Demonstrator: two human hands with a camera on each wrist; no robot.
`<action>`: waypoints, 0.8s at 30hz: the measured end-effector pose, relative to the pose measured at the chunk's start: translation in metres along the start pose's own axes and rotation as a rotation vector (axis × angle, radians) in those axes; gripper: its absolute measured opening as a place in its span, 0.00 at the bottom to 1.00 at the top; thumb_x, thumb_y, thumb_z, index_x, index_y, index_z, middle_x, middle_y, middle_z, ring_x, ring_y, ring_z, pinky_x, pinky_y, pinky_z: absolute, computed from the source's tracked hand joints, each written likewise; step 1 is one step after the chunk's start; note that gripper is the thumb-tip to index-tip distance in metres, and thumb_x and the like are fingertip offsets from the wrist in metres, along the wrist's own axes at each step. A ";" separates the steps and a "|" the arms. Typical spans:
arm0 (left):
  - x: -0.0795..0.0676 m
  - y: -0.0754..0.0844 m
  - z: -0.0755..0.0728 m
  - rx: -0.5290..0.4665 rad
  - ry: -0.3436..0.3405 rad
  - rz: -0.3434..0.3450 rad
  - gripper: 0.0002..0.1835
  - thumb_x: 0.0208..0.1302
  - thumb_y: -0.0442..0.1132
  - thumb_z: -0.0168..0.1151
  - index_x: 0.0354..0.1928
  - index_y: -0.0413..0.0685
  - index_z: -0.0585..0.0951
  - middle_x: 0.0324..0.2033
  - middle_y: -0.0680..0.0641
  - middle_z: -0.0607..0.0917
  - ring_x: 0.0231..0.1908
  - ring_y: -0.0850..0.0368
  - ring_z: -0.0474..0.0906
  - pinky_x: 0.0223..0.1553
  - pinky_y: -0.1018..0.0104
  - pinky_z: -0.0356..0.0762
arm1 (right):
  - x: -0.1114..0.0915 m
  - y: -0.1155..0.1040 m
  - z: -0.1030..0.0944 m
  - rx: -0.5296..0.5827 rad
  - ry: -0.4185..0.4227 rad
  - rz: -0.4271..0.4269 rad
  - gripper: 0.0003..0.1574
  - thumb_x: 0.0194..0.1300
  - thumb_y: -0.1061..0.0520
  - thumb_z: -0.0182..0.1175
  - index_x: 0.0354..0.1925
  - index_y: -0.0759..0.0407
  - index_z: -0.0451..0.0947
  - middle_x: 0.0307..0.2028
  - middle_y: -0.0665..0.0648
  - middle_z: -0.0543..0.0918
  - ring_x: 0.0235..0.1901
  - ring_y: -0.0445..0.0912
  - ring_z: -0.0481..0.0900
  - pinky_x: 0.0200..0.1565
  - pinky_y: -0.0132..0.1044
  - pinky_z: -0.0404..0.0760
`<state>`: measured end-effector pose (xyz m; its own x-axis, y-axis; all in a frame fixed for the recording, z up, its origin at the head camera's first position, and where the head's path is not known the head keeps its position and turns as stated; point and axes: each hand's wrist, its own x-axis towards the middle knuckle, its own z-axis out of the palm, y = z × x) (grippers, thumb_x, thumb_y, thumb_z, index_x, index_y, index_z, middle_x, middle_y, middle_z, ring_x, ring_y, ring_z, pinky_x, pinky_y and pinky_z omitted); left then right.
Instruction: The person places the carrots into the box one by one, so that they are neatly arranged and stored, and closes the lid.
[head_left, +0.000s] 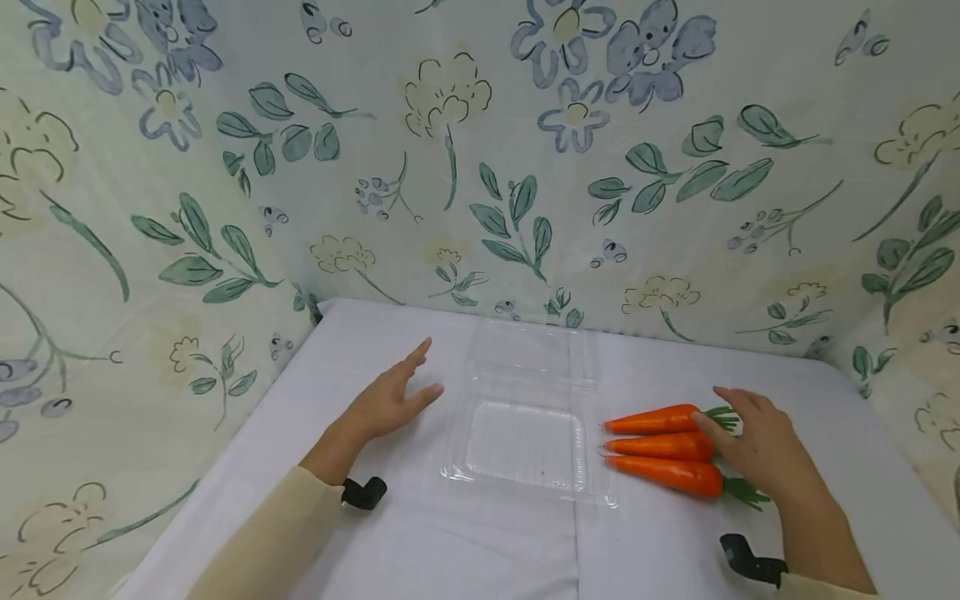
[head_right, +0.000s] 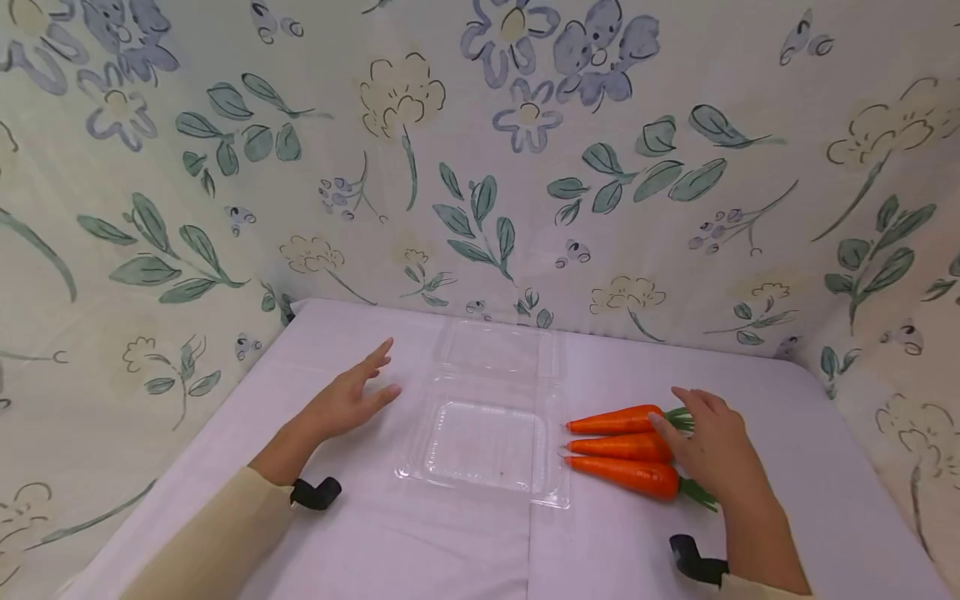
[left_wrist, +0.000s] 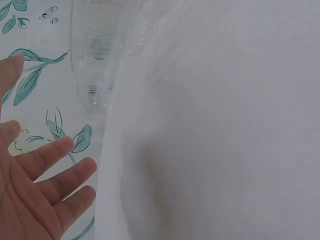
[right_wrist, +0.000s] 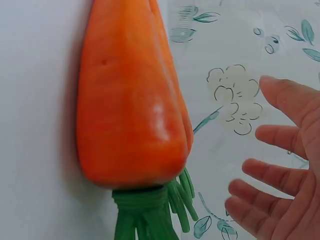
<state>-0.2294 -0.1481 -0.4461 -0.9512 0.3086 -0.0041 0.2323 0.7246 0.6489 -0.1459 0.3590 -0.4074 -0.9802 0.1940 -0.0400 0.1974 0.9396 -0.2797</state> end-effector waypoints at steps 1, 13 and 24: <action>0.000 0.001 0.002 -0.036 -0.001 -0.002 0.46 0.69 0.72 0.53 0.81 0.78 0.43 0.78 0.47 0.65 0.76 0.40 0.63 0.74 0.35 0.62 | -0.002 0.000 0.000 0.022 -0.003 0.009 0.55 0.70 0.29 0.56 0.76 0.65 0.56 0.70 0.83 0.55 0.63 0.78 0.59 0.56 0.78 0.71; 0.002 0.012 0.033 -0.350 0.039 -0.001 0.43 0.70 0.66 0.56 0.81 0.76 0.49 0.70 0.47 0.77 0.67 0.46 0.77 0.69 0.42 0.73 | -0.016 0.002 -0.002 0.201 -0.102 0.113 0.54 0.67 0.31 0.62 0.76 0.61 0.60 0.67 0.77 0.67 0.61 0.74 0.67 0.53 0.67 0.80; 0.004 0.017 0.057 -0.491 0.087 -0.014 0.40 0.74 0.54 0.58 0.81 0.72 0.51 0.67 0.49 0.79 0.68 0.44 0.76 0.67 0.39 0.74 | -0.019 0.002 0.005 0.230 -0.268 0.201 0.53 0.62 0.32 0.68 0.70 0.66 0.67 0.67 0.77 0.68 0.63 0.73 0.66 0.55 0.65 0.80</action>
<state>-0.2173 -0.0992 -0.4782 -0.9717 0.2337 0.0345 0.1163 0.3457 0.9311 -0.1268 0.3555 -0.4116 -0.8982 0.2577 -0.3562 0.4061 0.7969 -0.4473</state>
